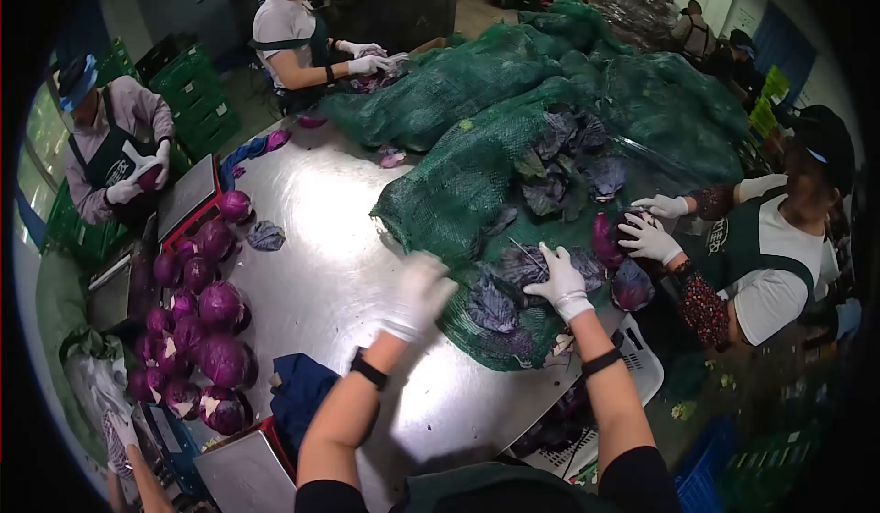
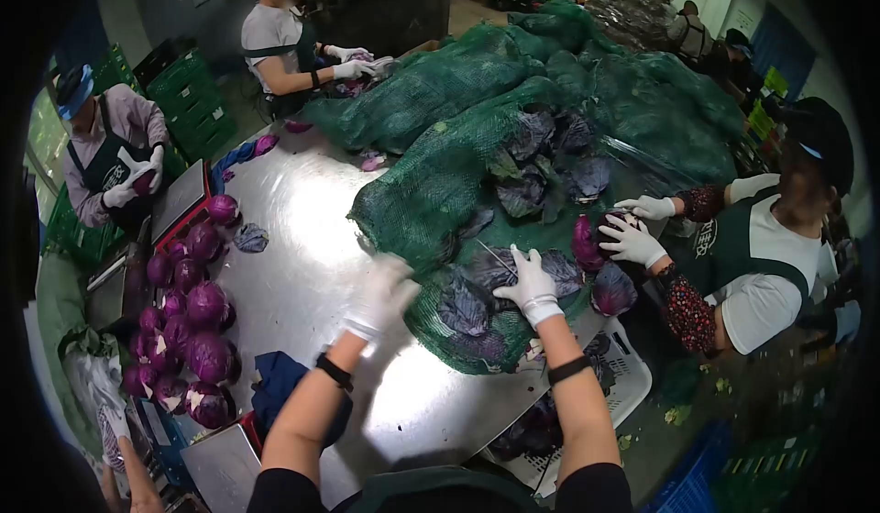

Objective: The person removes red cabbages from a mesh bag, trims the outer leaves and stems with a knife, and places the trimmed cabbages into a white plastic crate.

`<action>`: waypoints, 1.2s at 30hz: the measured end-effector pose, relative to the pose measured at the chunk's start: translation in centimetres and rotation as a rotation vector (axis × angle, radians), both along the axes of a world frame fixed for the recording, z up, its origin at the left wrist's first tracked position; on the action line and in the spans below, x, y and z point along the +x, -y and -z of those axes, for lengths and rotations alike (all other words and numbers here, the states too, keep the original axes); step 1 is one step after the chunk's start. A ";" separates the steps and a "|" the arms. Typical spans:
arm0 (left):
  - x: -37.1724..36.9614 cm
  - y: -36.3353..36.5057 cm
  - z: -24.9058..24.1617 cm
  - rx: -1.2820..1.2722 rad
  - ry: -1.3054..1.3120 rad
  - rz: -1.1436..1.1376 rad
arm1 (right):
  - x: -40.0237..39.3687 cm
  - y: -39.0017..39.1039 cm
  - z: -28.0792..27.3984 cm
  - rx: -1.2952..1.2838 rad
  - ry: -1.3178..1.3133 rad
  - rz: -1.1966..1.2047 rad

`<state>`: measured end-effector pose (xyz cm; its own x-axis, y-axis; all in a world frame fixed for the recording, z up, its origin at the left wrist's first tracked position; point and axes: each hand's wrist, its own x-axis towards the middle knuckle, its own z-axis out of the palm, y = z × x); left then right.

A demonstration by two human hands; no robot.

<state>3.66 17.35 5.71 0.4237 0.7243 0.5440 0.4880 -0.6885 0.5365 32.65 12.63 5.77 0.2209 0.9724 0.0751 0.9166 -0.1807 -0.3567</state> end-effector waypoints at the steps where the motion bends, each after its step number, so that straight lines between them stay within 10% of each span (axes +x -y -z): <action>1: 2.8 1.2 2.3 -0.059 -0.091 0.132 | 0.8 -0.9 1.5 0.095 0.046 -0.028; 5: 11.4 1.2 12.7 -0.623 0.290 0.115 | 5.5 -1.8 7.5 0.303 -0.194 0.177; 10: 13.9 0.7 9.1 -1.411 0.746 0.093 | 3.7 1.7 5.5 -0.056 -1.095 0.347; 17: 5.1 9.6 -0.7 -0.466 0.225 0.381 | 1.7 10.9 2.0 -0.175 -1.641 0.047; 19: 2.1 13.0 -3.1 -0.199 -0.095 0.329 | 0.1 13.5 1.0 -0.376 -1.557 -0.017; 25: -1.9 22.3 1.9 -0.485 -0.112 0.226 | -5.6 19.3 7.7 -0.638 -1.392 -0.095; 30: 0.7 25.0 2.1 0.028 -0.235 0.089 | -7.7 21.0 5.8 -0.449 -1.233 0.082; 33: 3.2 23.1 3.2 -0.085 -0.113 0.111 | -8.4 22.2 4.2 0.161 -0.696 -0.269; 36: 4.2 22.2 2.4 -0.062 -0.271 0.173 | -9.0 22.8 2.7 0.036 -0.493 -0.071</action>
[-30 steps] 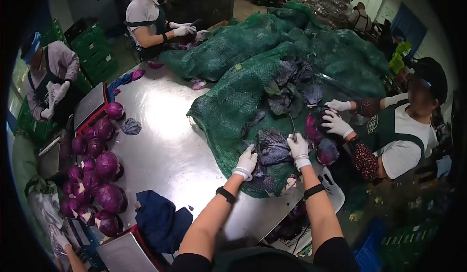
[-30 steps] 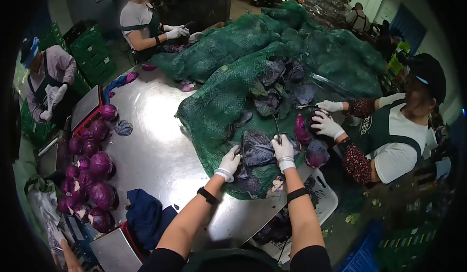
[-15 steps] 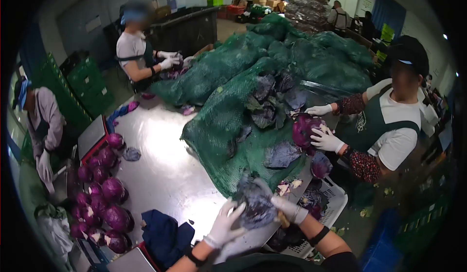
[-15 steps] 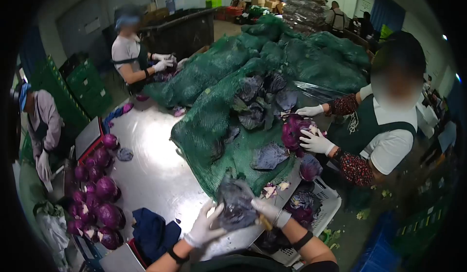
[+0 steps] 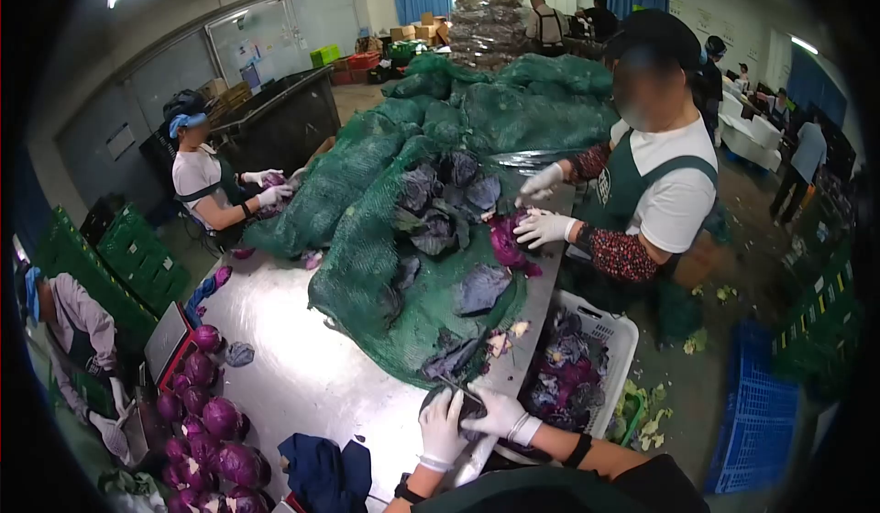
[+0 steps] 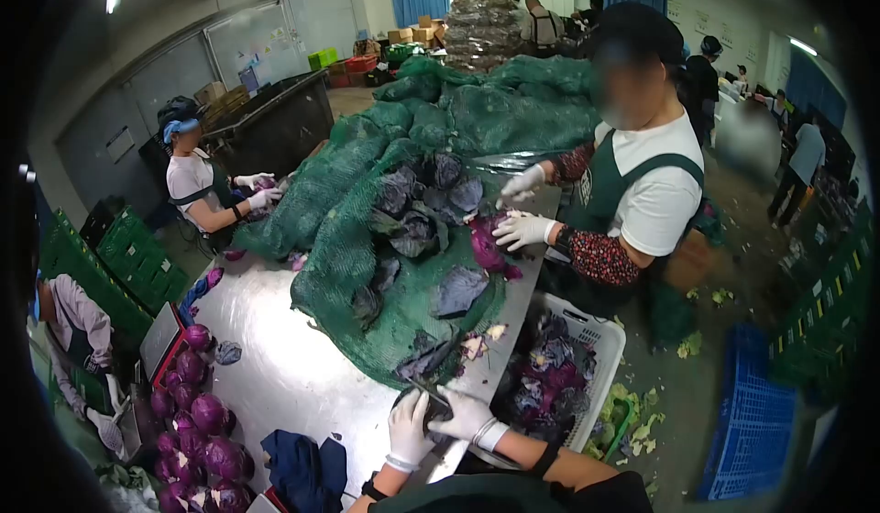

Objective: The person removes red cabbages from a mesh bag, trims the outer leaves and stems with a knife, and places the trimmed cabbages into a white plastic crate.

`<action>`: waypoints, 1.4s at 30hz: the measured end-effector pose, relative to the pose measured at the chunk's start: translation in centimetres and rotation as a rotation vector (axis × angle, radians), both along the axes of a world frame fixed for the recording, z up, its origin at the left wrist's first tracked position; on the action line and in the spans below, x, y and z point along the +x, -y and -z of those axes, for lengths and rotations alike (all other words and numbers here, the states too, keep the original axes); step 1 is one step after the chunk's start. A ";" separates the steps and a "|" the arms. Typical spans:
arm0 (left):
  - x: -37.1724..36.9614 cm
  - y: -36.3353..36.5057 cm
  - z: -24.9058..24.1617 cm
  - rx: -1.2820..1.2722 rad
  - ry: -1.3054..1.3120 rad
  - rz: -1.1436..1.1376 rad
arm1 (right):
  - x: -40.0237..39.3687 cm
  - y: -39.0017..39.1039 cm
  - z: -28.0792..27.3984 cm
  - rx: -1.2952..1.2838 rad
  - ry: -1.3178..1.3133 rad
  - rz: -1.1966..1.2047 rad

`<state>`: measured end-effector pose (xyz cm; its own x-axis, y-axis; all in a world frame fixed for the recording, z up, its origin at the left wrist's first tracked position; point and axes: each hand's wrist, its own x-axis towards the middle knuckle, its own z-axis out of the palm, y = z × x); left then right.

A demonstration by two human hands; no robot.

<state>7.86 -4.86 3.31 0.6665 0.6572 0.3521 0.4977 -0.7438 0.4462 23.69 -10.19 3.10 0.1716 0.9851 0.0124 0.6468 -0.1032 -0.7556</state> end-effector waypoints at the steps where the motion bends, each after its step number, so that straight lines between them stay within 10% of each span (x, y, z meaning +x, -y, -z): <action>1: 0.5 -0.3 -0.5 0.000 -0.005 -0.012 | 0.3 0.1 -0.1 0.030 -0.041 0.072; 7: 0.1 -0.3 -0.7 -0.108 -0.232 -0.245 | 3.3 -2.3 6.0 -0.011 0.080 0.416; 13: -9.6 2.2 1.9 -0.727 0.256 -0.414 | 9.3 2.9 8.8 -0.046 0.007 0.180; 19: -6.2 4.4 -1.1 -0.486 -0.100 -0.403 | 7.9 2.3 -2.3 0.149 -0.197 0.255; 25: -3.1 3.3 -1.3 -0.460 -0.223 -0.537 | -3.1 6.6 1.8 -0.252 0.183 -0.159; 37: -4.4 2.9 -0.6 -0.499 -0.130 -0.447 | -3.8 2.9 9.2 -0.331 0.134 -0.178; 40: -6.9 2.6 2.3 -0.476 0.154 -0.372 | -3.7 1.9 9.1 -0.194 -0.058 -0.156; 41: -7.5 2.3 3.2 -0.691 0.447 -0.298 | -3.4 0.9 3.8 -0.596 -0.415 -0.098; 42: -8.1 2.5 4.0 -0.917 0.633 -0.278 | -3.2 1.0 3.9 -0.377 -0.234 -0.190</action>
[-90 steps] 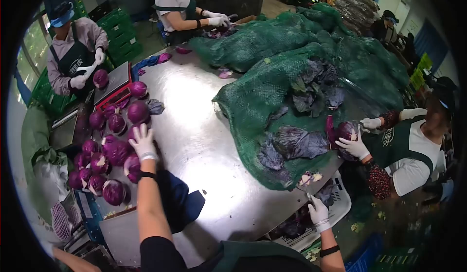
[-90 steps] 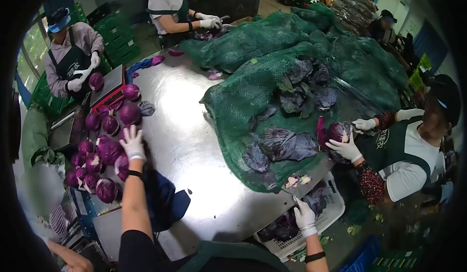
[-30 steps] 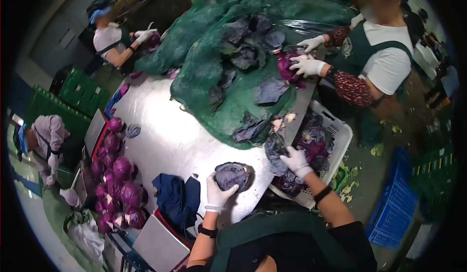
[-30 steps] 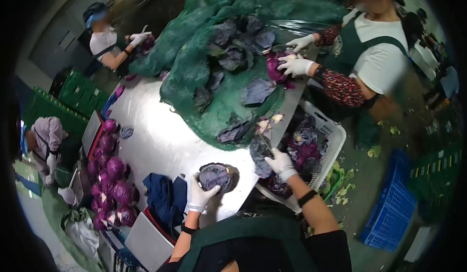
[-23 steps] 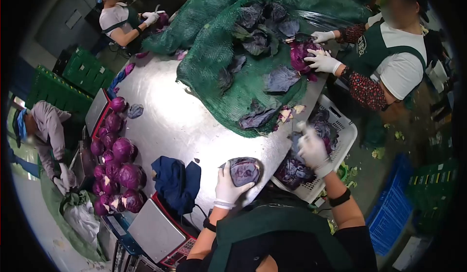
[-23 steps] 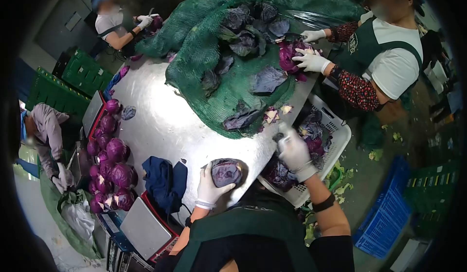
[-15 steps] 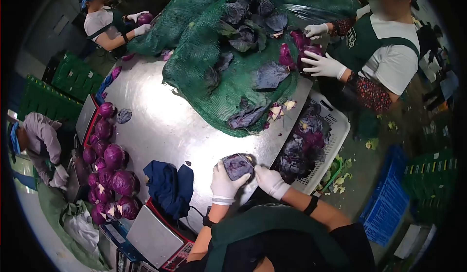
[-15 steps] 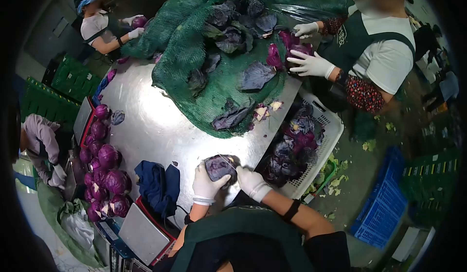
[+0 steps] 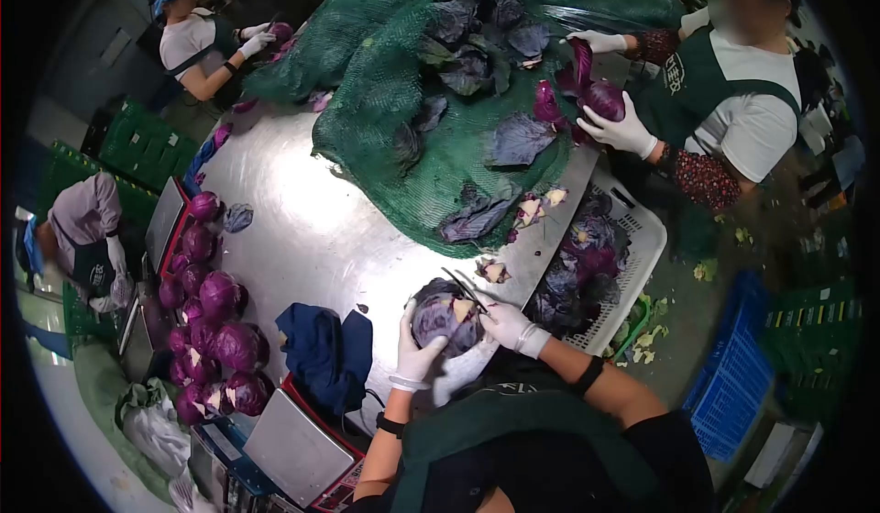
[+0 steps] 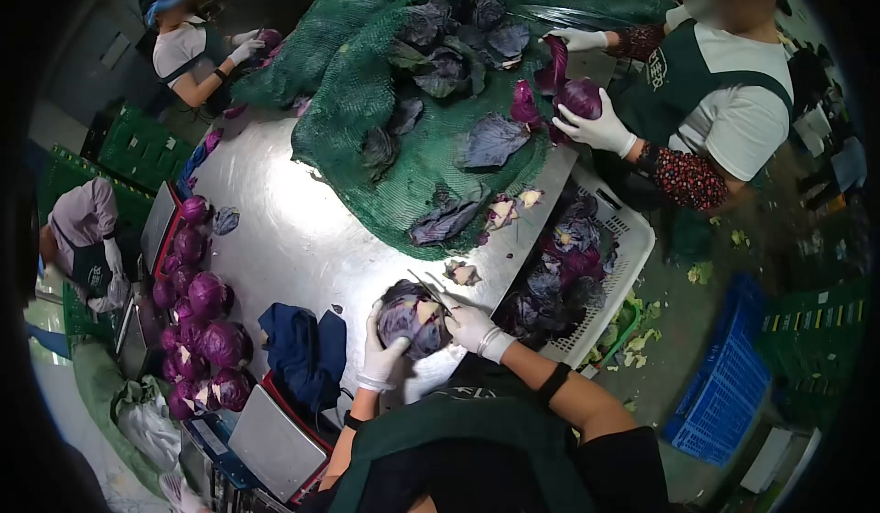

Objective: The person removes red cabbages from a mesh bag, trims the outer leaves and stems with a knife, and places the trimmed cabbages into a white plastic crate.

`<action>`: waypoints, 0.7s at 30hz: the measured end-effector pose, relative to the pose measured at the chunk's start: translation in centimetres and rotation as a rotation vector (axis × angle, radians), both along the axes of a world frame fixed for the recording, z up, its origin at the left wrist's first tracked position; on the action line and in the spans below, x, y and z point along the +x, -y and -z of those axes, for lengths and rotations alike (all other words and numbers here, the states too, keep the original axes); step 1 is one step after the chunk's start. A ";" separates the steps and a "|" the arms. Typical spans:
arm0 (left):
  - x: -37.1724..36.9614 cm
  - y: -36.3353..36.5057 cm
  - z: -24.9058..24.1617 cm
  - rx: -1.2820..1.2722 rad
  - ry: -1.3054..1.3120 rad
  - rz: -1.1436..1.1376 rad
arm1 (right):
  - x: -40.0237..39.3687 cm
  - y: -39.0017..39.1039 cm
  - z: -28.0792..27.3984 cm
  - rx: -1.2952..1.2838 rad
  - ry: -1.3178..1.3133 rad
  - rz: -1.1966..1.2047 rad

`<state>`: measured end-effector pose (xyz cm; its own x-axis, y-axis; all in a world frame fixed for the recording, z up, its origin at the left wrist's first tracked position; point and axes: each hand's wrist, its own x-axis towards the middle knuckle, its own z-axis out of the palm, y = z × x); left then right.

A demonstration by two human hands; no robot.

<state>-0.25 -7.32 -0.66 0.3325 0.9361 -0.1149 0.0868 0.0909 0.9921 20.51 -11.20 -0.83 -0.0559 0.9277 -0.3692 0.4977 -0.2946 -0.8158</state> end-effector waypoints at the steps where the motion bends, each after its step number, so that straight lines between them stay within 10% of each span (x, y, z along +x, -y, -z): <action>1: -0.2 0.1 -0.6 -0.201 0.217 -0.001 | 0.3 0.5 0.2 0.239 0.139 -0.082; 3: 0.0 0.1 -2.0 0.008 -0.033 0.083 | 0.8 0.8 -2.2 0.534 0.109 -0.092; 5: 0.7 0.1 -3.2 0.338 -0.441 0.244 | 2.1 0.8 -2.5 0.250 0.019 0.017; 21: 1.4 1.1 -0.4 0.151 -0.385 0.074 | -1.1 2.2 -4.8 0.268 0.489 -0.265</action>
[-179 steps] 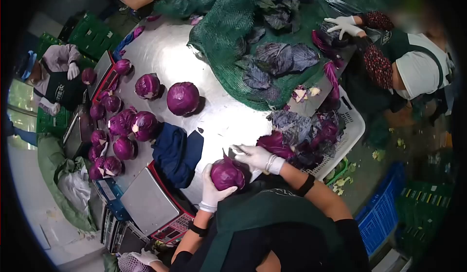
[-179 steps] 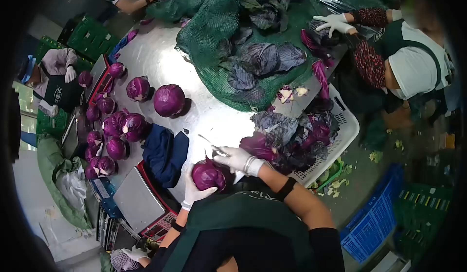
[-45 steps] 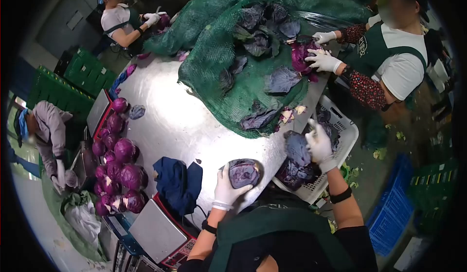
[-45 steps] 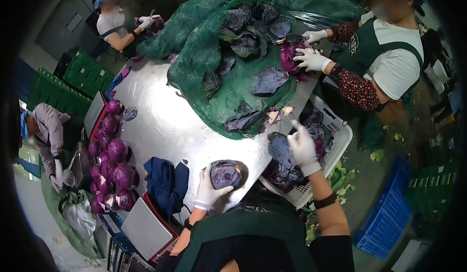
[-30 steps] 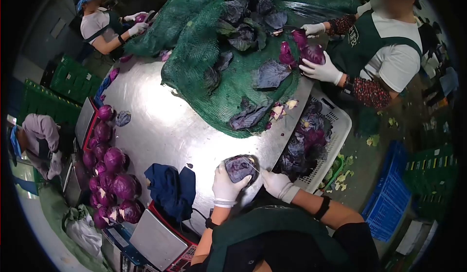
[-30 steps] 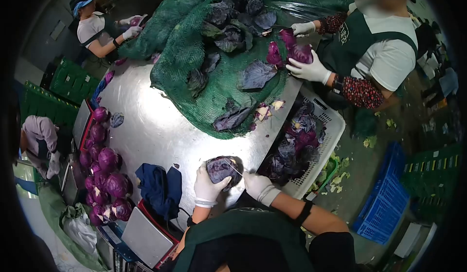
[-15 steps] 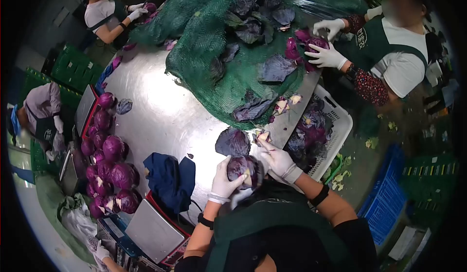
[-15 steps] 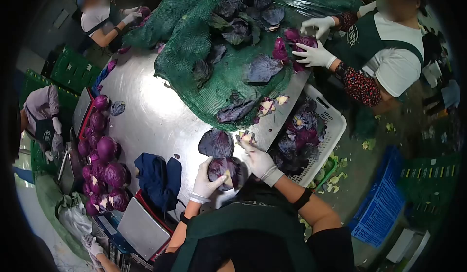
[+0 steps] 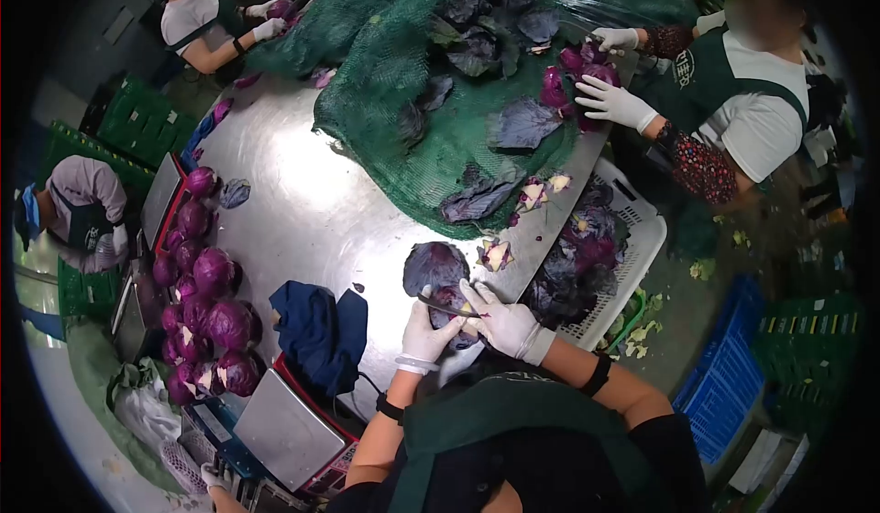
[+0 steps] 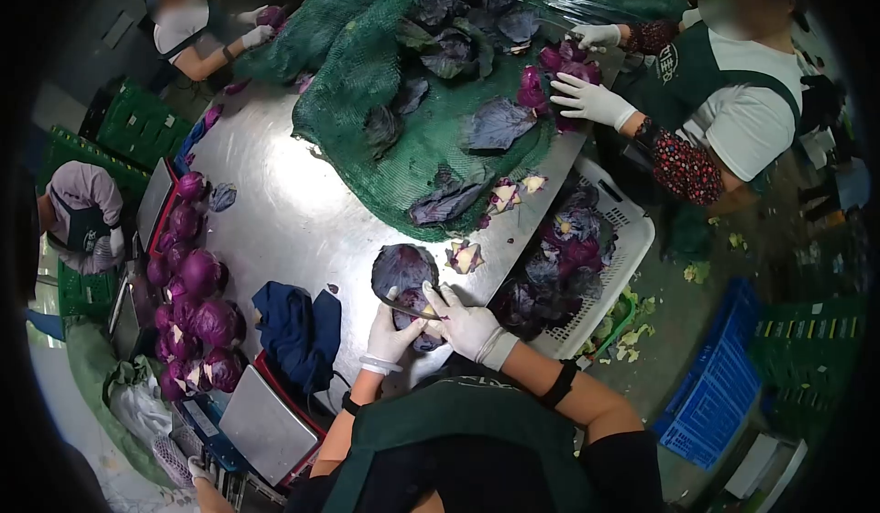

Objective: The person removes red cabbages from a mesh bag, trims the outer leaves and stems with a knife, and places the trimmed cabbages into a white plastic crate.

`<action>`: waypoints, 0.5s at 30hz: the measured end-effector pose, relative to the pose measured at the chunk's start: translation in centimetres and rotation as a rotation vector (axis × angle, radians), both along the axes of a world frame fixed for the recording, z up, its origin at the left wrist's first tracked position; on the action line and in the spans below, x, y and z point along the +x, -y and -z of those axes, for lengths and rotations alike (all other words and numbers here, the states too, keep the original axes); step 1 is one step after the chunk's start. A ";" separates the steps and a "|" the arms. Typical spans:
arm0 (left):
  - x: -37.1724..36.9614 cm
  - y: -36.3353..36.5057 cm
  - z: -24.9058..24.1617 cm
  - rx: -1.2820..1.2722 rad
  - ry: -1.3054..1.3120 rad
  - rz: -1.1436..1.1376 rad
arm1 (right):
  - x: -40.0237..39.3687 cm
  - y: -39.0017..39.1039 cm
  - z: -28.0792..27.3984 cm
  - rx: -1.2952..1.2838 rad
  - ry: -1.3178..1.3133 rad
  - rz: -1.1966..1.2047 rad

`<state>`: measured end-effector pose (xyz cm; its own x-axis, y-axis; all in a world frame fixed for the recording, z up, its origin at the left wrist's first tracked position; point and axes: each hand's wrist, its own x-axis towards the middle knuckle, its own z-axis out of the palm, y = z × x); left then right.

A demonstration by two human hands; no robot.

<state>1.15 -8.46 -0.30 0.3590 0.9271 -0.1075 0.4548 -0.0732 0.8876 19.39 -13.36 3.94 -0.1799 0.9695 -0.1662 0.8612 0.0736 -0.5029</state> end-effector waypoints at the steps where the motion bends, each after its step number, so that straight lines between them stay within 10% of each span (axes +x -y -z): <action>1: -0.1 -0.3 0.6 -0.093 0.084 -0.006 | -0.1 0.0 1.3 0.135 -0.006 0.015; 6: 0.9 -1.4 -1.5 0.003 -0.201 0.086 | 0.9 -3.3 5.5 0.456 -0.195 0.216; 11: -3.6 -1.8 1.6 -0.074 0.196 0.376 | 7.7 -6.0 9.4 -0.036 -0.359 0.435; 15: -5.1 0.8 1.1 -0.401 0.388 0.181 | 7.1 -4.9 3.1 -0.427 -0.809 0.807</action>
